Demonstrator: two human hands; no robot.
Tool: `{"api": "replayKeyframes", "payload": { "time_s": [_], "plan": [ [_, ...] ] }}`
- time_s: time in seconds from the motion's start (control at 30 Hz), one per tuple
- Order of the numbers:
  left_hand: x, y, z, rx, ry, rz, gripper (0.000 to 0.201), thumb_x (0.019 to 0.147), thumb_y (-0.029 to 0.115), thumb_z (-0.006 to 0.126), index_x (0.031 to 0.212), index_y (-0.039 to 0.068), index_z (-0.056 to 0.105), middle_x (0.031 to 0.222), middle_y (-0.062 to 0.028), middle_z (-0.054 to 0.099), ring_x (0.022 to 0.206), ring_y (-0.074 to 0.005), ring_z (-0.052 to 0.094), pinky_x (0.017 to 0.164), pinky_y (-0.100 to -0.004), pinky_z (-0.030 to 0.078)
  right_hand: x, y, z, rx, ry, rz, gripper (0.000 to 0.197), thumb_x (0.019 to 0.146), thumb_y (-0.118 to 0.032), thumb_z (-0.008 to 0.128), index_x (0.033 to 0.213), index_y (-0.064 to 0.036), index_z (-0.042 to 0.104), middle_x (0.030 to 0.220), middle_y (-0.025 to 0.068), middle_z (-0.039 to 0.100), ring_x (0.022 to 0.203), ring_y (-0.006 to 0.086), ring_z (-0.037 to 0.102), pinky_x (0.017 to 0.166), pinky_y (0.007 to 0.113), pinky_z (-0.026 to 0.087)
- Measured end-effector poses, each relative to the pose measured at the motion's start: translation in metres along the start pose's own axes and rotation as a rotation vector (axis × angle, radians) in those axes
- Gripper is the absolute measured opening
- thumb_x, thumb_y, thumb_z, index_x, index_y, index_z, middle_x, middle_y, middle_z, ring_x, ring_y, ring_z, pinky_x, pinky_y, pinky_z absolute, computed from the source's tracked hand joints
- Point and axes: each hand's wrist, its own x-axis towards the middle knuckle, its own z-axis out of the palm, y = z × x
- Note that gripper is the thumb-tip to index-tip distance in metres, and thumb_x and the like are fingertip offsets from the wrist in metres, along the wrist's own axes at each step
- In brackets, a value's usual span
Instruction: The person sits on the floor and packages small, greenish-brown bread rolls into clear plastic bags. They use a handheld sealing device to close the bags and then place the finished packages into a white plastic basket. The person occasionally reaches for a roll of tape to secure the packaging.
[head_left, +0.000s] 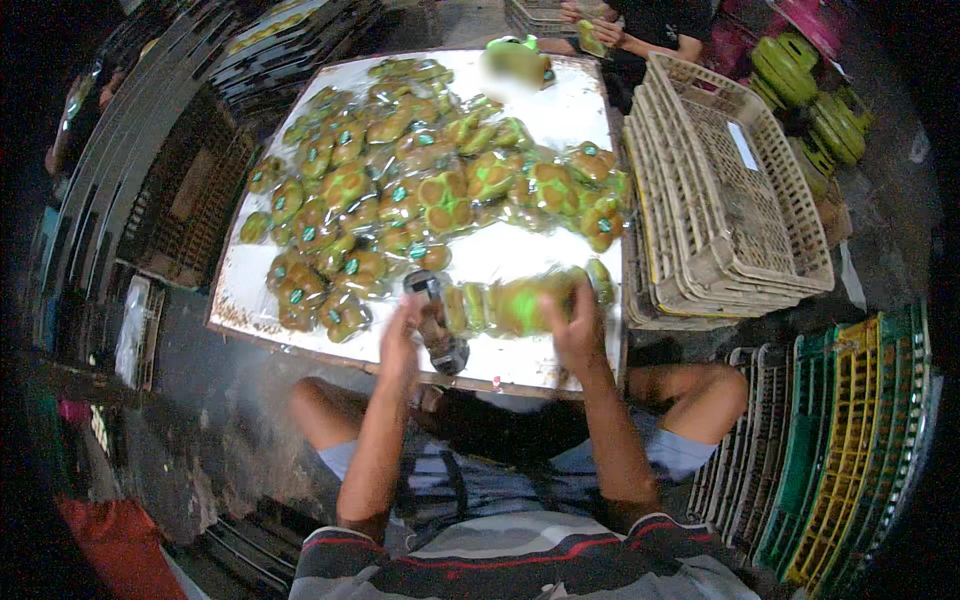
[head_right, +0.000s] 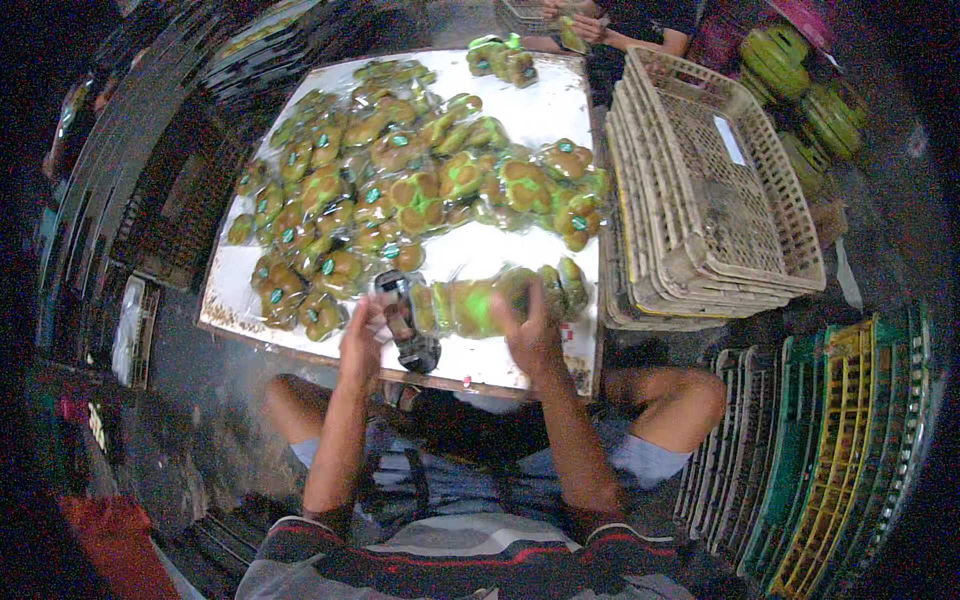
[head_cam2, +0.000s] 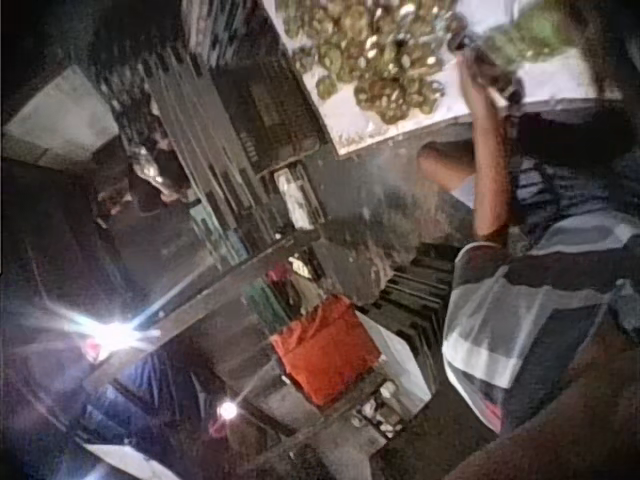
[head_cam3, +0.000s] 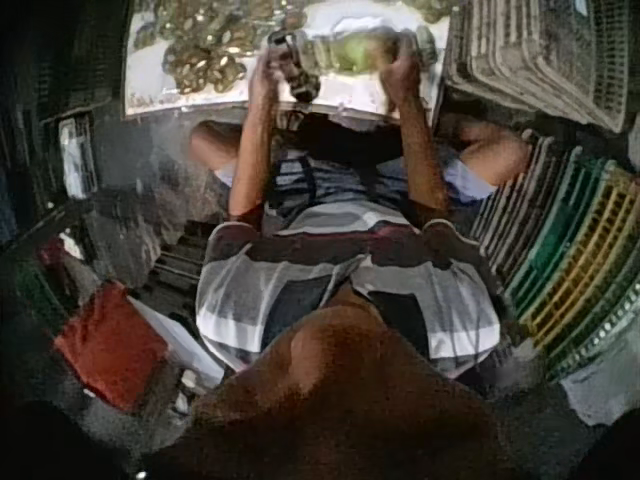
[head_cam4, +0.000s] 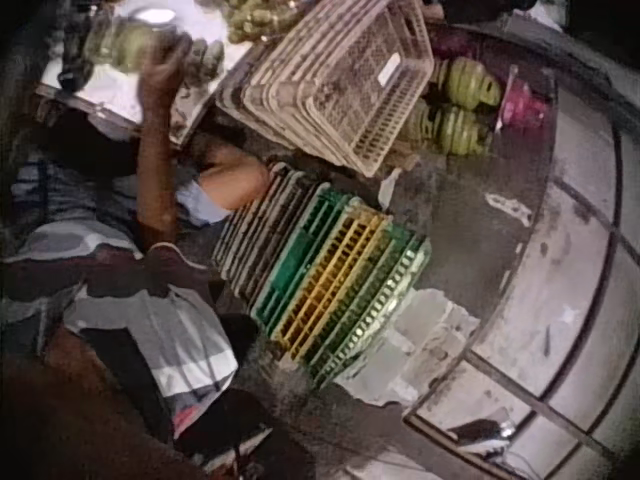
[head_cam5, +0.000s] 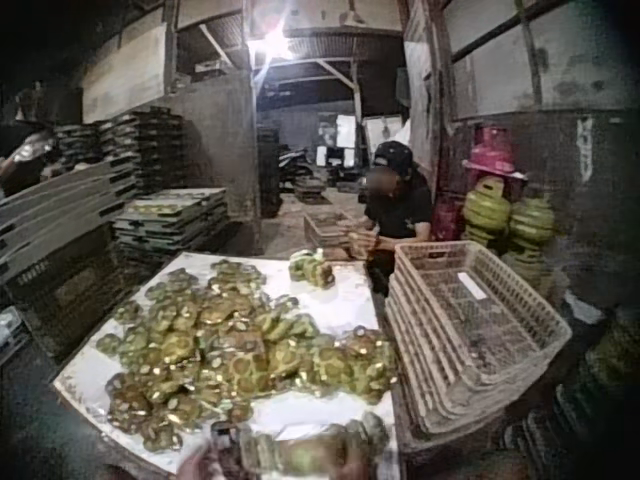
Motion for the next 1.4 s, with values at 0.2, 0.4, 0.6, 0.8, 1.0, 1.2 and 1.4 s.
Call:
{"api": "replayKeyframes", "payload": {
  "time_s": [0.2, 0.4, 0.6, 0.8, 1.0, 1.2, 1.4],
  "plan": [
    [0.091, 0.008, -0.048, 1.897, 0.290, 0.452, 0.079, 0.080, 0.022, 0.075, 0.149, 0.011, 0.037, 0.158, -0.0211, 0.024, 0.144, -0.0430, 0.026, 0.111, -0.0590, 0.030, 0.050, 0.137, -0.062, -0.571, 0.573, -0.287, 0.057, 0.088, -0.023, 0.070, 0.135, -0.0019, 0.046, 0.125, 0.0208, 0.056, 0.114, 0.0414, 0.056, 0.099, 0.049, 0.045],
    [0.125, 0.026, -0.100, 1.555, 0.428, 0.882, 0.031, 0.100, 0.025, 0.054, 0.112, 0.002, 0.070, 0.123, -0.0221, 0.065, 0.118, -0.0361, 0.060, 0.098, -0.0456, 0.047, 0.041, 0.146, -0.043, -0.472, 0.297, -0.088, 0.068, 0.086, -0.033, 0.072, 0.139, -0.0017, 0.043, 0.130, 0.0230, 0.052, 0.123, 0.0427, 0.049, 0.104, 0.053, 0.039],
    [-0.026, 0.075, 0.058, 0.934, 0.154, 0.469, 0.046, 0.106, 0.033, 0.043, 0.113, -0.005, 0.067, 0.106, -0.0203, 0.070, 0.104, -0.0285, 0.066, 0.088, -0.0355, 0.050, -0.003, -0.026, 0.014, -0.236, -0.141, -0.410, 0.111, 0.065, -0.039, 0.092, 0.149, -0.0008, 0.031, 0.147, 0.0242, 0.041, 0.138, 0.0368, 0.040, 0.113, 0.048, 0.034],
    [-0.088, 0.055, 0.081, 0.558, 0.092, 0.532, 0.046, 0.101, 0.032, 0.057, 0.129, -0.004, 0.058, 0.126, -0.0163, 0.061, 0.110, -0.0255, 0.062, 0.101, -0.0346, 0.045, -0.035, -0.057, 0.039, 0.382, -0.324, -0.048, 0.057, 0.085, -0.020, 0.078, 0.131, 0.0003, 0.053, 0.112, 0.0137, 0.069, 0.101, 0.0247, 0.067, 0.092, 0.036, 0.051],
    [-0.087, 0.021, 0.061, 0.228, -0.005, 0.103, 0.034, 0.099, 0.026, 0.063, 0.120, 0.000, 0.065, 0.111, -0.0107, 0.069, 0.106, -0.0171, 0.061, 0.095, -0.0300, 0.047, -0.048, -0.054, 0.032, 0.377, -0.250, -0.006, 0.027, 0.095, -0.027, 0.066, 0.104, -0.0019, 0.068, 0.101, 0.0061, 0.069, 0.091, 0.0166, 0.064, 0.083, 0.031, 0.050],
    [-0.093, 0.024, 0.062, -0.007, -0.113, 0.068, 0.042, 0.106, 0.029, 0.045, 0.123, -0.007, 0.060, 0.117, -0.0148, 0.070, 0.108, -0.0193, 0.063, 0.098, -0.0314, 0.047, -0.049, -0.047, 0.038, 0.168, -0.051, 0.121, 0.020, 0.091, -0.021, 0.068, 0.089, -0.0015, 0.070, 0.067, 0.0062, 0.062, 0.063, 0.0177, 0.058, 0.063, 0.032, 0.049],
    [-0.095, 0.018, 0.052, 0.115, -0.006, 0.074, 0.048, 0.108, 0.031, 0.037, 0.120, -0.010, 0.058, 0.117, -0.0172, 0.070, 0.111, -0.0217, 0.063, 0.103, -0.0326, 0.044, -0.071, -0.039, 0.052, -0.265, 0.105, -0.421, 0.046, 0.091, -0.012, 0.066, 0.134, -0.0022, 0.052, 0.129, 0.0223, 0.059, 0.105, 0.0328, 0.065, 0.088, 0.038, 0.053]
  ]
}}
